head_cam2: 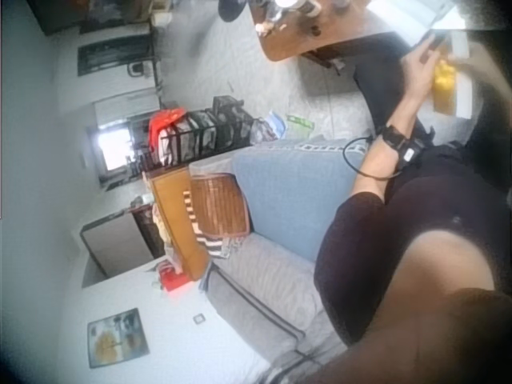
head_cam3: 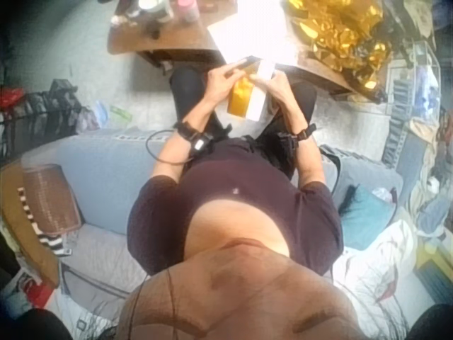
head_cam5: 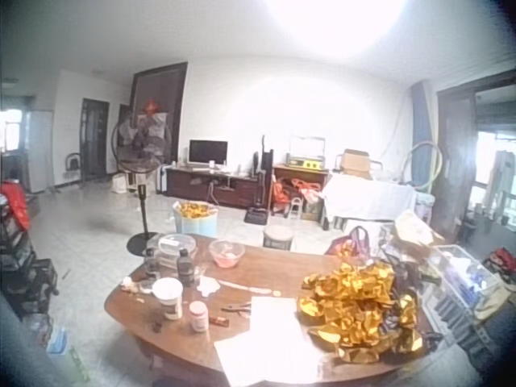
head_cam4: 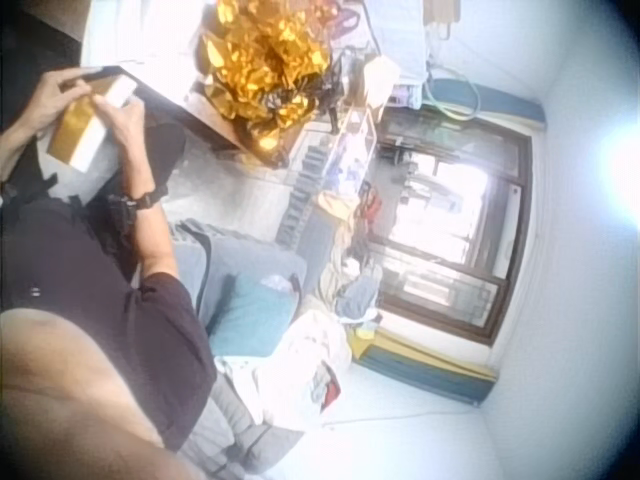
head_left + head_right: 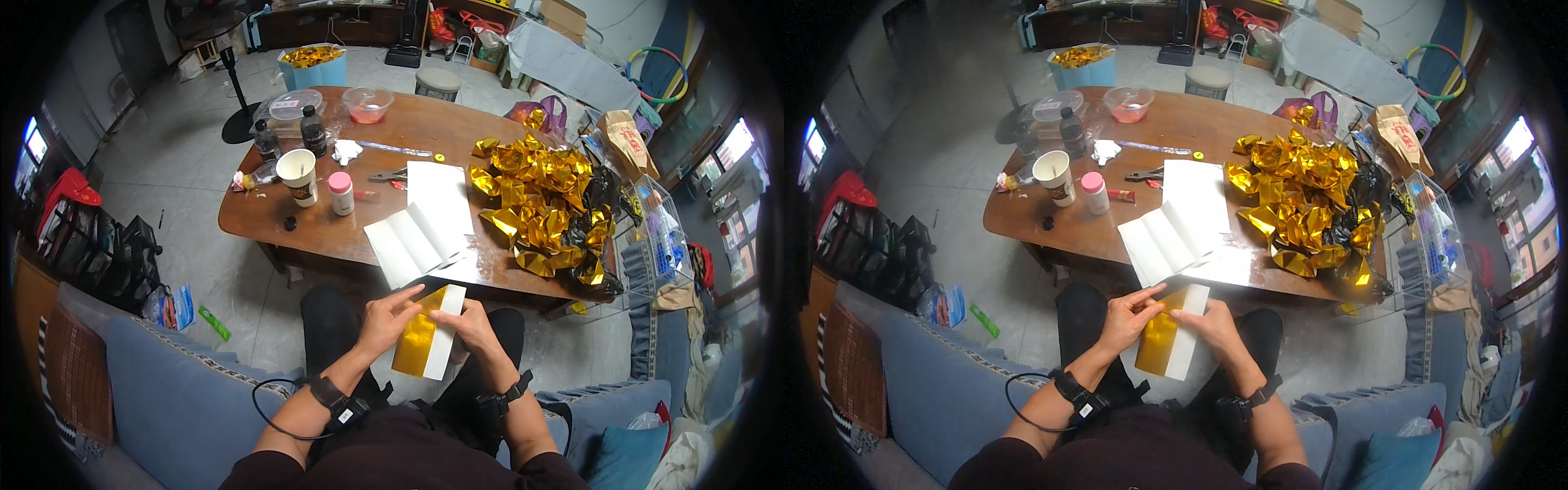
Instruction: The person sits on a sofa and folds rectangular sheets of white paper with a gold foil side into triangular shapes. They repeatedly pick up sheets, fold them in half, and then fold the corners to form a triangle, placing the finished items on a pile on the table.
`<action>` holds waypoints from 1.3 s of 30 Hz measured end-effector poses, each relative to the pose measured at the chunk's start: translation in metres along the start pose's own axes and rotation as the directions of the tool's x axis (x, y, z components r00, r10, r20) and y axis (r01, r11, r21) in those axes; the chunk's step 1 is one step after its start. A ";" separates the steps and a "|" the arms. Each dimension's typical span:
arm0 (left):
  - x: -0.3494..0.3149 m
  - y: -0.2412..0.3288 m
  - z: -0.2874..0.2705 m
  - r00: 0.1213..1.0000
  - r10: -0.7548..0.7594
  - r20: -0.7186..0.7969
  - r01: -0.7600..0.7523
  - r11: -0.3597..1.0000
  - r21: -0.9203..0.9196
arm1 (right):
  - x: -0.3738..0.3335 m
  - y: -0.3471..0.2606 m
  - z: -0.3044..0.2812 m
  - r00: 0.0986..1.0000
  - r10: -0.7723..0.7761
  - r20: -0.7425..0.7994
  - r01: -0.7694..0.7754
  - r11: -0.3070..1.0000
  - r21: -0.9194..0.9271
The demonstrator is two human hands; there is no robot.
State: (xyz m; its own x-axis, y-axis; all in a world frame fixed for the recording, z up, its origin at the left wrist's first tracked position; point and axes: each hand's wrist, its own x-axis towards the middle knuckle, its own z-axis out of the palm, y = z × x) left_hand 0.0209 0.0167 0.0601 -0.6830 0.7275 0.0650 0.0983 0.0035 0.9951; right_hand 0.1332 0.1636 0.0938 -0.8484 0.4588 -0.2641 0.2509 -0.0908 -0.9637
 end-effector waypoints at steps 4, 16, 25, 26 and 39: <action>-0.001 -0.007 0.003 1.000 -0.019 -0.003 0.019 0.997 -0.073 | 0.005 0.011 -0.007 0.999 0.043 -0.011 -0.043 0.999 -0.004; -0.010 -0.002 -0.013 0.832 0.270 0.485 -0.426 0.871 0.245 | 0.038 -0.005 -0.033 0.966 0.075 0.248 -0.081 0.997 0.011; -0.016 -0.018 -0.003 0.977 0.076 0.200 -0.054 0.992 -0.112 | 0.010 0.041 -0.043 0.707 -0.626 -0.328 0.472 0.764 -0.439; -0.017 -0.017 -0.002 0.987 0.064 0.149 -0.047 0.992 -0.118 | -0.003 0.042 -0.039 0.662 -0.730 -0.173 0.557 0.632 -0.539; -0.013 -0.006 0.000 0.979 0.079 0.186 -0.062 0.993 -0.096 | -0.024 0.030 -0.002 0.814 -0.574 -0.088 0.513 0.781 -0.356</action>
State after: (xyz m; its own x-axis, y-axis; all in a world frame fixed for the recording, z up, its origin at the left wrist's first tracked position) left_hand 0.0291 0.0068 0.0535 -0.5263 0.8405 0.1287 0.0707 -0.1076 0.9917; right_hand 0.1618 0.1514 0.0712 -0.7933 0.5036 0.3421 -0.0728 0.4794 -0.8746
